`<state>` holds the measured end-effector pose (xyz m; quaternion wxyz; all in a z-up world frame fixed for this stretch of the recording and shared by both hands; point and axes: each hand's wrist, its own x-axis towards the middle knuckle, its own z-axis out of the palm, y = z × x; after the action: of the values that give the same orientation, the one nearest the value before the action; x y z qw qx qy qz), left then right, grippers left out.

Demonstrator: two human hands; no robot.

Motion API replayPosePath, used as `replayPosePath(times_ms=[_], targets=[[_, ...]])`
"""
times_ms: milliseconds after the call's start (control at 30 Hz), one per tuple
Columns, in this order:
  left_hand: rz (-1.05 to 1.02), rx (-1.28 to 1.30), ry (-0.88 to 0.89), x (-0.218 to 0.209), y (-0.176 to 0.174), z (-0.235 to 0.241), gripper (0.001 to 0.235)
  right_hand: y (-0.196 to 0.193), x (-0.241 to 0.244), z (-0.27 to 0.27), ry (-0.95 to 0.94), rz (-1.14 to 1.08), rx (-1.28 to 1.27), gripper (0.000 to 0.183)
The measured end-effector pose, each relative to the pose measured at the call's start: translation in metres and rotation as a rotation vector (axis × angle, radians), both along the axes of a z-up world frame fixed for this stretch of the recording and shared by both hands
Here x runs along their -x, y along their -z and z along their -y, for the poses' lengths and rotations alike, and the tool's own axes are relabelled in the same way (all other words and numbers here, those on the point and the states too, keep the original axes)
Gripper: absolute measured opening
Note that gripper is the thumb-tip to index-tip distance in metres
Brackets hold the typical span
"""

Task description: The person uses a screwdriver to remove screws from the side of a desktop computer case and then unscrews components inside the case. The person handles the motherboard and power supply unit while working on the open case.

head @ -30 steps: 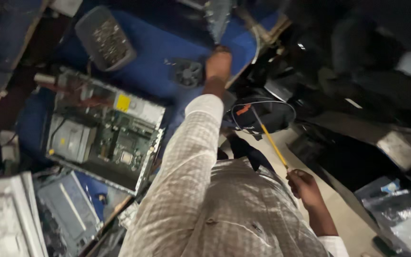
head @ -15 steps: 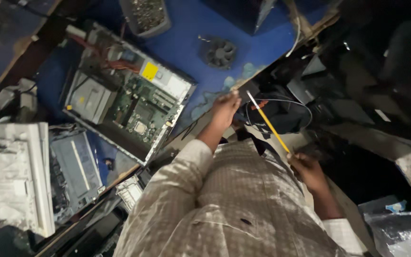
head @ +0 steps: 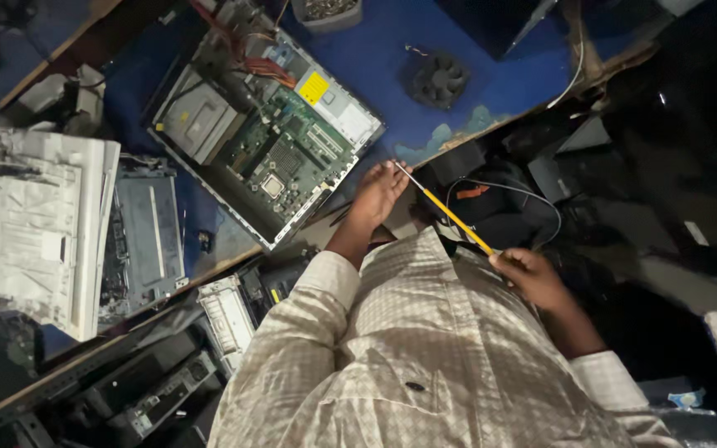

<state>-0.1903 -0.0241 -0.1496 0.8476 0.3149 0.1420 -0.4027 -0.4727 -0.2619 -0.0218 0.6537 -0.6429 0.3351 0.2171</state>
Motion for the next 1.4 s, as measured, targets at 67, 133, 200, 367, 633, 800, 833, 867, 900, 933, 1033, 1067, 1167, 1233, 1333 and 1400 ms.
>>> replayPosePath(times_ms=[67, 133, 200, 367, 633, 800, 833, 867, 900, 933, 1033, 1067, 1167, 1233, 1333, 1400], targets=[[0.039, -0.043, 0.015, -0.001, -0.004, -0.003, 0.014, -0.005, -0.003, 0.005, 0.010, -0.060, 0.013, 0.034], [0.065, -0.069, 0.029, 0.001, -0.007, -0.006, 0.015, -0.011, -0.003, 0.008, -0.009, -0.024, 0.040, 0.036], [0.085, -0.077, 0.043, 0.002, -0.009, -0.009, 0.015, -0.015, -0.005, 0.010, -0.030, 0.004, 0.043, 0.038], [0.078, -0.095, 0.042, 0.004, -0.010, -0.009, 0.014, -0.019, -0.006, 0.012, -0.065, -0.017, 0.047, 0.038], [0.253, -0.231, 0.165, 0.000, 0.001, -0.019, 0.017, -0.013, -0.001, 0.020, -0.026, -0.093, -0.085, 0.043], [0.282, -0.336, 0.176, -0.002, 0.019, -0.026, 0.019, -0.009, -0.009, 0.021, -0.007, -0.169, -0.189, 0.046], [0.230, -0.335, 0.125, 0.000, 0.023, -0.027, 0.018, -0.008, -0.011, 0.018, 0.016, -0.170, -0.225, 0.046], [0.179, -0.334, 0.073, 0.002, 0.028, -0.026, 0.018, -0.005, -0.012, 0.015, 0.040, -0.171, -0.261, 0.047], [0.129, -0.332, 0.022, 0.003, 0.032, -0.025, 0.017, -0.002, -0.015, 0.011, 0.039, -0.168, -0.264, 0.047], [0.099, -0.329, -0.008, 0.004, 0.036, -0.024, 0.018, 0.001, -0.019, 0.008, 0.038, -0.166, -0.267, 0.047], [0.030, -0.320, -0.083, 0.001, 0.044, -0.020, 0.018, 0.015, -0.031, -0.002, 0.040, -0.181, -0.226, 0.044], [0.021, -0.317, -0.099, 0.000, 0.046, -0.019, 0.018, 0.021, -0.033, -0.006, 0.041, -0.193, -0.205, 0.043], [-0.039, -0.373, -0.136, -0.005, 0.050, -0.013, 0.022, 0.039, -0.040, -0.014, -0.007, -0.132, -0.115, 0.041], [-0.066, -0.405, -0.147, -0.010, 0.050, -0.010, 0.026, 0.051, -0.043, -0.019, 0.005, -0.106, -0.152, 0.045], [-0.048, -0.417, -0.156, -0.018, 0.047, -0.007, 0.030, 0.069, -0.048, -0.027, 0.026, -0.038, -0.143, 0.041], [-0.016, -0.444, -0.161, -0.022, 0.045, -0.006, 0.031, 0.078, -0.050, -0.032, 0.014, -0.011, -0.108, 0.041]])
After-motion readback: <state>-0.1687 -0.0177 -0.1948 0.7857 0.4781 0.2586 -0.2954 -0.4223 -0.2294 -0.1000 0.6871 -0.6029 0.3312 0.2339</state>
